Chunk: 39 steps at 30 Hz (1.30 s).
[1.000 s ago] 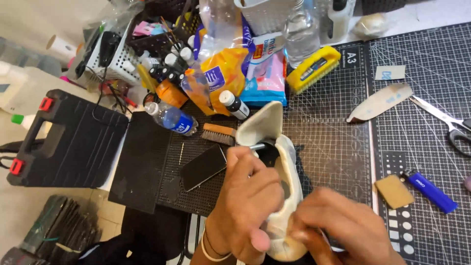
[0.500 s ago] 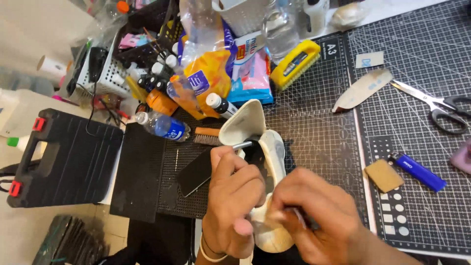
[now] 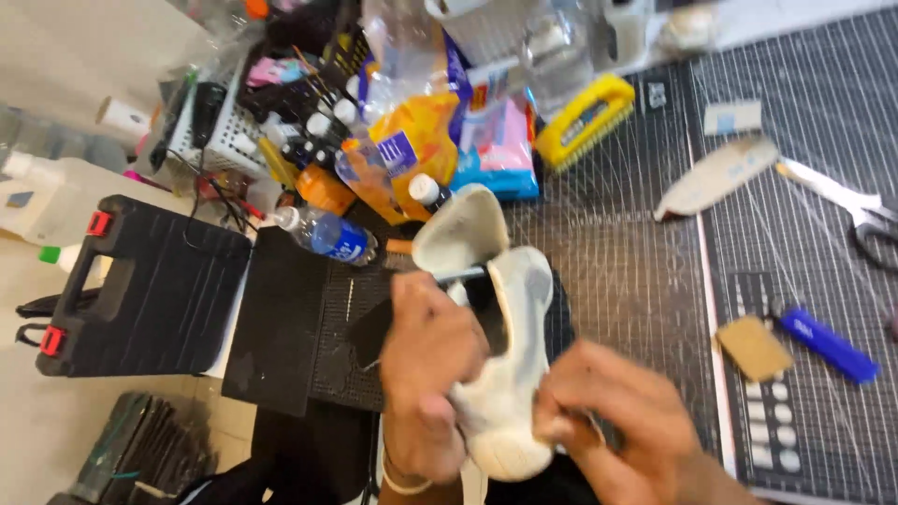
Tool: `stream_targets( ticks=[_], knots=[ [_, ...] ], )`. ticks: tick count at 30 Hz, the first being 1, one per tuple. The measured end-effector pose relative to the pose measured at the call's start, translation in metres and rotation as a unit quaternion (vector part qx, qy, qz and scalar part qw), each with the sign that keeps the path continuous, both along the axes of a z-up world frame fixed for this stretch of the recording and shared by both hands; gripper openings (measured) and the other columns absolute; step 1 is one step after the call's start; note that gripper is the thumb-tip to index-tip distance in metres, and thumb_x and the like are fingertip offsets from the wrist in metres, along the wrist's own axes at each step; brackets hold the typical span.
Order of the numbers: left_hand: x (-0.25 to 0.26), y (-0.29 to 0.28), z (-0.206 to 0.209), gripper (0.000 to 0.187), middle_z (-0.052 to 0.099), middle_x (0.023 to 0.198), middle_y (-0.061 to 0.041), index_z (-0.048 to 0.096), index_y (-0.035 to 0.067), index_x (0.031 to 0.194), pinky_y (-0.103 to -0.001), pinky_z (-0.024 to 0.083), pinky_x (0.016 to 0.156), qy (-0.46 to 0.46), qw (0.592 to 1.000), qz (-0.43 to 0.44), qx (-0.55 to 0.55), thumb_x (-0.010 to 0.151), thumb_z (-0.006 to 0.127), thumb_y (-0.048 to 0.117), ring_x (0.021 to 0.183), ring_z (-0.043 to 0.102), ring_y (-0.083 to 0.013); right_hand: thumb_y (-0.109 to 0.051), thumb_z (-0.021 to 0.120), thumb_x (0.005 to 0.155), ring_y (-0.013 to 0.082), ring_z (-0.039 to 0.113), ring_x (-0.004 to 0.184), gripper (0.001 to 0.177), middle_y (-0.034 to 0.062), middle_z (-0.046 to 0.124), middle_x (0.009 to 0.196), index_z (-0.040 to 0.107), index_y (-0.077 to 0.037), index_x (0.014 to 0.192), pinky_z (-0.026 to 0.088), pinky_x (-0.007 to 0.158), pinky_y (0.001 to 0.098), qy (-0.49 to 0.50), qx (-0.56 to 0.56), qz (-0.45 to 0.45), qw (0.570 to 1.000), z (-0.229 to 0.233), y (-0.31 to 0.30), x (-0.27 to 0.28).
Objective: The person cleans a white sneaker by first brushing the exterior with a brush, then peeling off a strip of tape from the shoe's collar. They then use a purple eraser to rub the collar area and finish by brushing the shoe again.
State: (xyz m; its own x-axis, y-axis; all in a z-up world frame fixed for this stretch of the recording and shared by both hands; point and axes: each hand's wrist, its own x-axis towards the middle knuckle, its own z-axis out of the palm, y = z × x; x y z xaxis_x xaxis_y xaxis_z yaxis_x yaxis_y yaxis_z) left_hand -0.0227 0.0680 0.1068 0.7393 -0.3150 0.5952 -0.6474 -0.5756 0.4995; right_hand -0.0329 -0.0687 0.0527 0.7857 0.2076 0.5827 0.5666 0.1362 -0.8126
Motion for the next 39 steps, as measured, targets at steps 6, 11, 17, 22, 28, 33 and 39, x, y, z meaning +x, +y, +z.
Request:
stream_targets(
  ticks=[6, 11, 17, 22, 28, 33, 39],
  knots=[
    [-0.002, -0.004, -0.008, 0.067, 0.036, 0.053, -0.005, 0.026, 0.008, 0.053, -0.038, 0.024, 0.065, -0.031, 0.999, -0.002, 0.036, 0.101, 0.0, 0.047, 0.057, 0.03, -0.0188, -0.014, 0.048, 0.08, 0.0145, 0.049, 0.052, 0.016, 0.0074, 0.053, 0.064, 0.055, -0.002, 0.071, 0.038, 0.049, 0.0232, -0.001, 0.009, -0.085, 0.996, 0.017, 0.013, 0.001],
    [-0.012, 0.008, -0.06, 0.063, 0.031, 0.055, -0.003, 0.03, 0.011, 0.055, -0.039, 0.025, 0.066, -0.139, 0.99, -0.008, 0.033, 0.101, 0.005, 0.047, 0.066, 0.03, -0.0175, -0.021, 0.052, 0.076, 0.0087, 0.046, 0.048, 0.019, 0.0, 0.051, 0.057, 0.056, -0.009, 0.063, 0.035, 0.048, 0.0189, 0.154, -0.055, -0.179, 0.97, -0.004, 0.016, -0.029],
    [-0.036, 0.002, -0.118, 0.046, 0.059, 0.074, 0.007, 0.049, 0.02, 0.066, -0.03, 0.029, 0.085, -0.157, 0.952, 0.003, 0.261, 0.089, 0.035, 0.057, 0.076, 0.046, -0.0093, -0.016, 0.059, 0.075, 0.0127, 0.05, 0.062, 0.013, 0.007, 0.057, 0.068, 0.058, -0.002, 0.075, 0.036, 0.06, 0.0216, 0.408, 0.047, -0.138, 0.901, -0.095, -0.023, -0.055],
    [-0.053, -0.023, -0.105, 0.019, 0.062, 0.085, 0.007, 0.057, 0.017, 0.075, -0.033, 0.03, 0.089, 0.114, 0.947, 0.13, 0.272, 0.077, 0.039, 0.015, 0.076, 0.053, -0.0121, -0.011, 0.061, 0.077, 0.0184, 0.058, 0.045, 0.013, 0.0131, 0.059, 0.058, 0.064, 0.001, 0.077, 0.049, 0.047, 0.0274, 0.501, 0.132, -0.059, 0.853, -0.118, -0.028, -0.058],
    [-0.03, -0.027, -0.093, 0.011, 0.059, 0.077, 0.002, 0.052, 0.013, 0.076, -0.032, 0.033, 0.064, 0.085, 0.928, 0.037, 0.361, 0.082, 0.043, 0.014, 0.055, 0.041, -0.0183, -0.012, 0.066, 0.068, 0.0102, 0.056, 0.054, 0.006, 0.0055, 0.061, 0.065, 0.065, -0.006, 0.069, 0.042, 0.05, 0.0193, 0.348, 0.034, -0.147, 0.925, -0.119, -0.023, -0.058],
    [-0.009, -0.036, -0.081, 0.019, 0.048, 0.061, -0.002, 0.049, 0.01, 0.068, -0.032, 0.029, 0.053, 0.055, 0.933, -0.052, 0.351, 0.084, 0.04, 0.008, 0.051, 0.038, -0.0188, 0.002, 0.066, 0.067, 0.0194, 0.062, 0.04, 0.012, 0.0149, 0.06, 0.069, 0.058, 0.001, 0.075, 0.058, 0.044, 0.0276, 0.488, 0.199, -0.093, 0.845, -0.115, -0.031, -0.059],
    [-0.013, -0.044, -0.084, 0.027, 0.043, 0.061, -0.001, 0.045, 0.012, 0.066, -0.033, 0.025, 0.053, 0.094, 0.927, -0.022, 0.362, 0.089, 0.035, 0.021, 0.052, 0.036, -0.0185, -0.007, 0.06, 0.077, 0.0138, 0.064, 0.047, 0.006, 0.0089, 0.058, 0.071, 0.057, -0.002, 0.077, 0.054, 0.049, 0.0223, 0.437, 0.176, -0.058, 0.88, -0.115, -0.029, -0.052]
  ],
)
